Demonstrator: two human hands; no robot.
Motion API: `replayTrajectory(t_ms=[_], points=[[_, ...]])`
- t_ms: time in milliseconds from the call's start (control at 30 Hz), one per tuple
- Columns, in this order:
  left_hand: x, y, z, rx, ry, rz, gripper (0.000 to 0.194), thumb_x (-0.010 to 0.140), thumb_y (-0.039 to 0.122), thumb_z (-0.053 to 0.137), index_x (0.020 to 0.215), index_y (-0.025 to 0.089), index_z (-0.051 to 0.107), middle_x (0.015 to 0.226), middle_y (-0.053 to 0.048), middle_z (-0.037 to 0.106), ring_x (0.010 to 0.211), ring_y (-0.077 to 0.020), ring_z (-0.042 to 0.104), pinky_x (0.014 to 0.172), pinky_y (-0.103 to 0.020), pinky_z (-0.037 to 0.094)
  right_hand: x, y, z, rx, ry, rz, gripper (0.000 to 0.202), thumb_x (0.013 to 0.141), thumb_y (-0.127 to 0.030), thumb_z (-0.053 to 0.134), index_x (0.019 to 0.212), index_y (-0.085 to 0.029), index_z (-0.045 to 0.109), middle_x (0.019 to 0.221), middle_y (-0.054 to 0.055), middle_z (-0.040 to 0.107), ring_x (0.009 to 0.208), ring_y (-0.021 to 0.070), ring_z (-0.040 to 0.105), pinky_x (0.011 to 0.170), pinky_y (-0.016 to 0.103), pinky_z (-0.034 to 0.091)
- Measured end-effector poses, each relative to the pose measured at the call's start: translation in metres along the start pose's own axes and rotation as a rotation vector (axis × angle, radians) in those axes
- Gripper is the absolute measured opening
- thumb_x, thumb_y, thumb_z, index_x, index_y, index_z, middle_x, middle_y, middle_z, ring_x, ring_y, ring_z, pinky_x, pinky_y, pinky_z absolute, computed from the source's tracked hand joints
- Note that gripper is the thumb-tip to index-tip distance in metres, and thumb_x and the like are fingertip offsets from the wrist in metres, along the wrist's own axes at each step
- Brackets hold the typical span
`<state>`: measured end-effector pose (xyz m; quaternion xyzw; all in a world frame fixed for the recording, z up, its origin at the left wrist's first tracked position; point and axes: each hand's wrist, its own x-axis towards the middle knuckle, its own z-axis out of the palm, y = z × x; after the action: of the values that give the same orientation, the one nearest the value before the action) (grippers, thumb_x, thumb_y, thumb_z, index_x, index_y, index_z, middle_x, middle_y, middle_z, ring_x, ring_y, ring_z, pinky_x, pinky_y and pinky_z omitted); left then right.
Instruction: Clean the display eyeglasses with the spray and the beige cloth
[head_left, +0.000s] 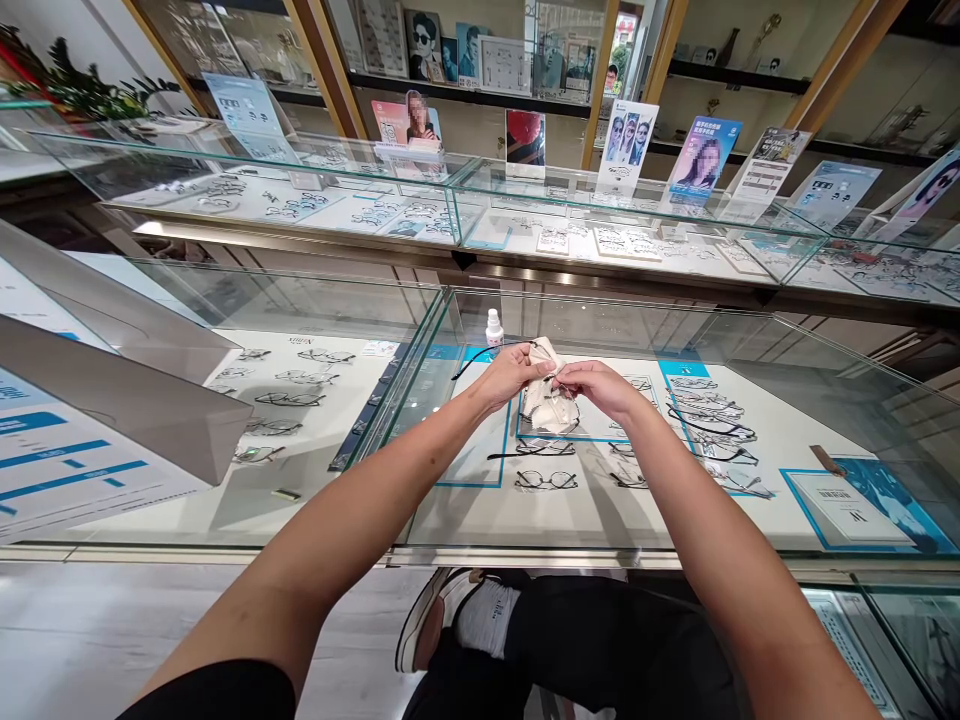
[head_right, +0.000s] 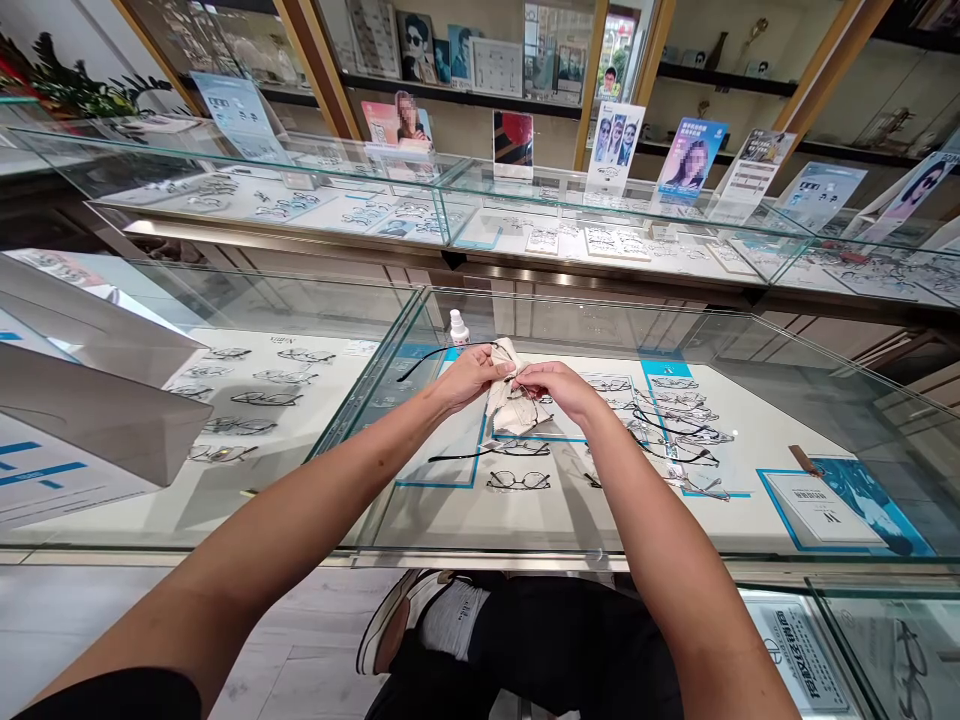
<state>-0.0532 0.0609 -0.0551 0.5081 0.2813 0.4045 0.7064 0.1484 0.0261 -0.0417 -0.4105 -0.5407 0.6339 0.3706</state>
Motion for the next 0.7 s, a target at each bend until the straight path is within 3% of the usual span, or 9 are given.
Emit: replayTrajectory(t_ms=[167, 300, 500, 700], points=[[0.004, -0.004, 0.0, 0.068, 0.058, 0.07, 0.049, 0.073, 0.056, 0.09, 0.084, 0.015, 0.065, 0.071, -0.001, 0.07, 0.06, -0.0125, 0.063, 0.06, -0.025, 0.048, 0.0, 0.001, 0.002, -0.014, -0.033, -0.008, 0.029, 0.07, -0.045, 0.086, 0.08, -0.018, 0.083, 0.079, 0.004, 0.072, 0.07, 0.0141, 0.048, 0.071, 0.033, 0.033], [0.004, -0.003, -0.001, 0.008, 0.036, 0.046, 0.054, 0.078, 0.066, 0.082, 0.084, 0.015, 0.067, 0.073, -0.004, 0.071, 0.064, -0.0142, 0.065, 0.066, -0.027, 0.053, -0.001, -0.002, 0.003, 0.021, 0.014, -0.016, 0.03, 0.068, -0.046, 0.087, 0.079, -0.018, 0.083, 0.079, 0.004, 0.071, 0.069, 0.0138, 0.047, 0.071, 0.032, 0.033], [0.004, 0.0, -0.008, -0.072, -0.067, 0.008, 0.052, 0.084, 0.058, 0.081, 0.102, 0.01, 0.073, 0.093, -0.011, 0.078, 0.086, -0.0184, 0.073, 0.087, -0.03, 0.057, -0.003, -0.009, -0.002, 0.06, 0.1, -0.011, 0.033, 0.063, -0.047, 0.089, 0.076, -0.018, 0.08, 0.076, 0.004, 0.068, 0.068, 0.0135, 0.045, 0.068, 0.032, 0.032], [0.006, 0.002, -0.015, -0.161, -0.068, -0.055, 0.044, 0.086, 0.046, 0.084, 0.106, 0.008, 0.075, 0.1, -0.014, 0.078, 0.089, -0.0174, 0.074, 0.087, -0.028, 0.059, -0.022, -0.036, -0.015, -0.023, 0.202, -0.152, 0.031, 0.069, -0.048, 0.087, 0.081, -0.02, 0.08, 0.084, 0.004, 0.07, 0.07, 0.0143, 0.045, 0.071, 0.033, 0.034]])
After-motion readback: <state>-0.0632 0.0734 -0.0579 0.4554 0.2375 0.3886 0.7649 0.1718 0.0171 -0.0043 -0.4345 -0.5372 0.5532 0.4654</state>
